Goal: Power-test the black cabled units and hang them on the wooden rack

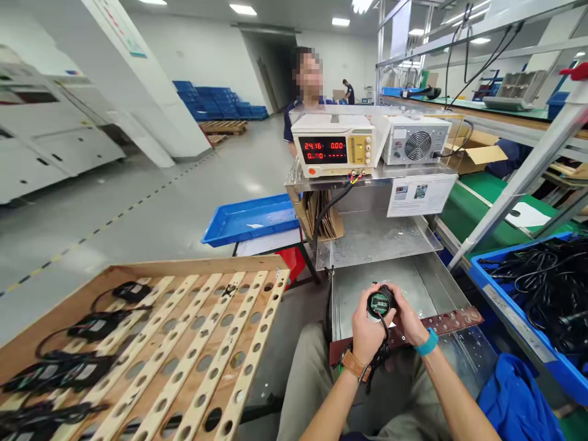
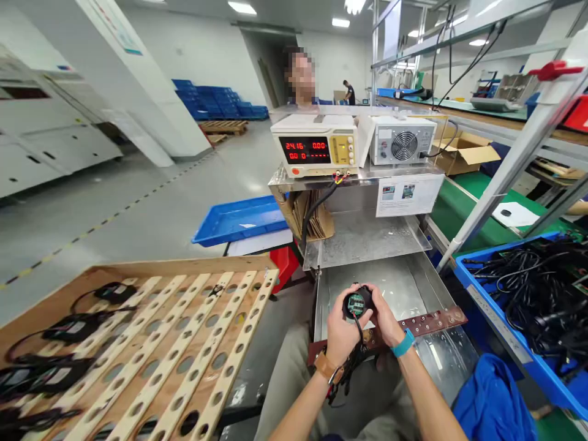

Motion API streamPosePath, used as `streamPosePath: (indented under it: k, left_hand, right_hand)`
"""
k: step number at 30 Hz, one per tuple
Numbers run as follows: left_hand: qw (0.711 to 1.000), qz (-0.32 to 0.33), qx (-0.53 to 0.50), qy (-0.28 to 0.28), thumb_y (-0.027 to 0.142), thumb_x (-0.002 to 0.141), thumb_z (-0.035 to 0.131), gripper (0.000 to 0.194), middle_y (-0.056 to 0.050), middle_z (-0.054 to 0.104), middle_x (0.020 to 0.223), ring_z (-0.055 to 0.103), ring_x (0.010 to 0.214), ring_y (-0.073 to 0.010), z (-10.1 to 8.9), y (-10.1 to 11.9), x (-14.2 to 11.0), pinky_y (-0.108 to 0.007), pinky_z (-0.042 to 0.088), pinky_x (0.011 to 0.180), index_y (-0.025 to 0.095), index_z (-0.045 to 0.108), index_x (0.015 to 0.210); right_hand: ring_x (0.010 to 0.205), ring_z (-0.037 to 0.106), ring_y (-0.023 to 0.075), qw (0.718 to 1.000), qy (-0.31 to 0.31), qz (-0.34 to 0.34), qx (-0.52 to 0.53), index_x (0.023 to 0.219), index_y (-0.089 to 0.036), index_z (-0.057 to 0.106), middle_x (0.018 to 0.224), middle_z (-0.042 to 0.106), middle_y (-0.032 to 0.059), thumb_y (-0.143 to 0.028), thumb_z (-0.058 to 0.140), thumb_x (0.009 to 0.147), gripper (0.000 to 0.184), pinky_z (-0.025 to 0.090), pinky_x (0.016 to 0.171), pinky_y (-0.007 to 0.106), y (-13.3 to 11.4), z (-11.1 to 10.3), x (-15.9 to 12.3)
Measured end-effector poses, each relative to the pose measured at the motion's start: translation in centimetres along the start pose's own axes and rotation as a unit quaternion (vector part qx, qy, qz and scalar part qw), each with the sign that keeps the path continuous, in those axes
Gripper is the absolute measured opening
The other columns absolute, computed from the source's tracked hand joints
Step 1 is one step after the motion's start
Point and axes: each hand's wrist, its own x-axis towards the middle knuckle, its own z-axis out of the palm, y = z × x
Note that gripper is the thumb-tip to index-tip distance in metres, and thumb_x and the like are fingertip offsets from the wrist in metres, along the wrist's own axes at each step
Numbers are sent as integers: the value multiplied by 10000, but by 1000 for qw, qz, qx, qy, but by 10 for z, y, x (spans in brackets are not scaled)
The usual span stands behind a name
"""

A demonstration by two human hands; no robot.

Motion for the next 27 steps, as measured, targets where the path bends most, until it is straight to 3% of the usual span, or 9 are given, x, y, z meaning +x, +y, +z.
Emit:
streamPosePath:
  k: [6,13,18,23,27]
  left_hand:
    - [999,20,20,16,238,784,715,483,-96,629,1297,576,1243,-249,0,-12,-1,-501,396,1130,210,541,1234]
    - [995,85,52,-14,223,807,679,478,-98,607,1339,554,1277,-256,0,-24,-7,-530,373,1158,211,529,1260]
    - [994,92,58,-13,105,805,569,498,-72,616,1328,517,1317,-237,2,-33,-12,-524,377,1163,222,529,1288]
    - [993,104,48,-16,31,780,497,539,-47,624,1316,517,1317,-214,4,-36,-10,-510,340,1188,225,538,1281]
    - [998,51,4,-46,38,752,526,648,-82,506,1451,428,1388,-234,1,-34,-14,-493,322,1193,224,466,1370]
  right_hand:
    - [1241,506,240,1000,-27,0,15,1252,-249,578,1336,550,59,-571,677,886,498,418,1053,348,-12,12,-5]
    - [1209,531,294,998,-40,28,-40,1278,-225,562,1312,566,94,-487,842,747,654,434,1044,417,-26,17,-9]
    - [1126,584,280,999,19,28,-30,1214,-235,582,1202,629,68,-371,875,717,593,461,1008,399,-17,23,-12]
    - [1146,580,281,999,28,39,-1,1236,-228,560,1215,628,68,-327,860,729,598,450,1034,412,-9,26,-15]
    - [1087,619,283,995,76,54,23,1233,-215,559,1172,652,70,-283,890,675,653,468,1030,440,-6,21,-13]
